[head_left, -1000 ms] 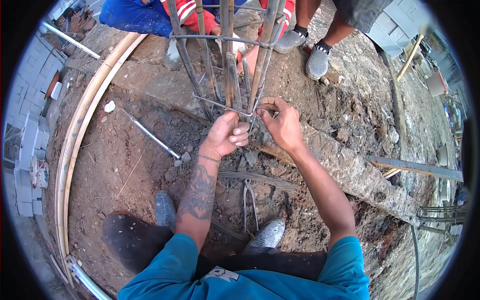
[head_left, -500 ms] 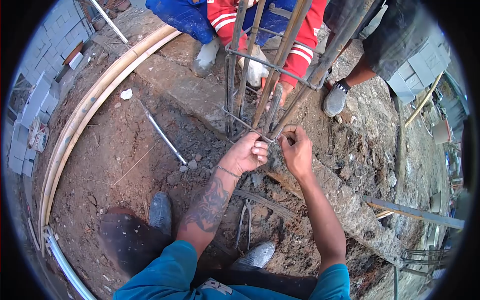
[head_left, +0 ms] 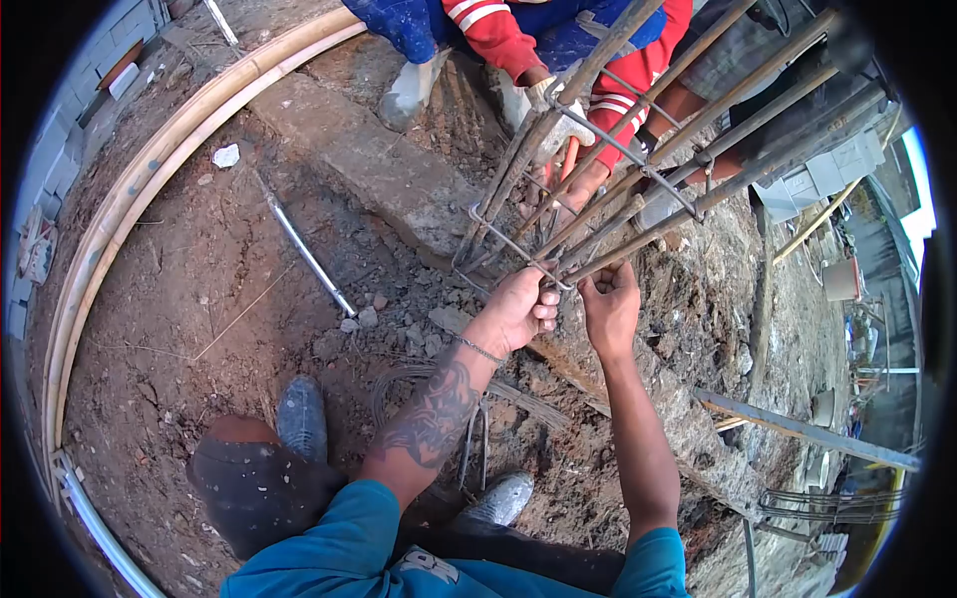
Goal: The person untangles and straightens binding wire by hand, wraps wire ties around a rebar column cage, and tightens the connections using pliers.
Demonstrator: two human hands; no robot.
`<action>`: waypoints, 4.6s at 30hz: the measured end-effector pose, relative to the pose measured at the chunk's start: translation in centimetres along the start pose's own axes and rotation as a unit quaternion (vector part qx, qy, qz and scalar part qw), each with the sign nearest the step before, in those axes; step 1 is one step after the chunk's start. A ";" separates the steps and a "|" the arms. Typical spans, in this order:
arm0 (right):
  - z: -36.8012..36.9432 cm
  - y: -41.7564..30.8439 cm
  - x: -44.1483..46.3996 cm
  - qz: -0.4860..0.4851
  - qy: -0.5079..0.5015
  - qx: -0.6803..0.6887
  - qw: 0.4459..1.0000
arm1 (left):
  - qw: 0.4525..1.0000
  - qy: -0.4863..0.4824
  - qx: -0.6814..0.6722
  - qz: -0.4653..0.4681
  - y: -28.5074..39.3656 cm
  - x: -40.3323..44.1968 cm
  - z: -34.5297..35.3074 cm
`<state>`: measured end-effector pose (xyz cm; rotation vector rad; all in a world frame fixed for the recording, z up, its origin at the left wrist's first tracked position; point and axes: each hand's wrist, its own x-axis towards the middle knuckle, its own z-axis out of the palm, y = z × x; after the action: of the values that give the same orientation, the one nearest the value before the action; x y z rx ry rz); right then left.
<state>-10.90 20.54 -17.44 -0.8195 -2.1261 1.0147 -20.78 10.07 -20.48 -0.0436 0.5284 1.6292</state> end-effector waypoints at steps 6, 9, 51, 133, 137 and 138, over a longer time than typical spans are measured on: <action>-0.4 -1.1 -0.3 -0.006 -0.011 -0.045 0.999 | 0.992 -0.042 -0.115 -0.032 0.2 0.4 -1.0; -0.8 -2.5 -0.4 -0.003 -0.029 -0.086 0.996 | 0.974 -0.048 -0.215 -0.047 0.1 1.1 -1.3; -4.2 -1.8 2.7 -0.221 -0.161 -0.016 0.962 | 0.920 0.219 -0.039 0.324 -4.5 -0.3 2.3; -5.2 -0.7 -2.4 -0.129 -0.043 0.127 0.983 | 0.855 0.244 0.106 0.445 -10.2 1.4 3.8; -4.3 -2.7 -1.0 -0.191 -0.161 -0.001 0.968 | 0.856 0.238 0.054 0.457 -10.6 1.4 4.8; -4.6 -3.8 -0.8 -0.159 -0.200 -0.063 0.965 | 0.859 0.224 0.036 0.460 -10.6 1.4 4.9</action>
<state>-7.96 19.95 -12.29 -0.3237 -2.5832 0.9369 -9.51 13.51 -19.84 -0.1327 1.0776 2.5573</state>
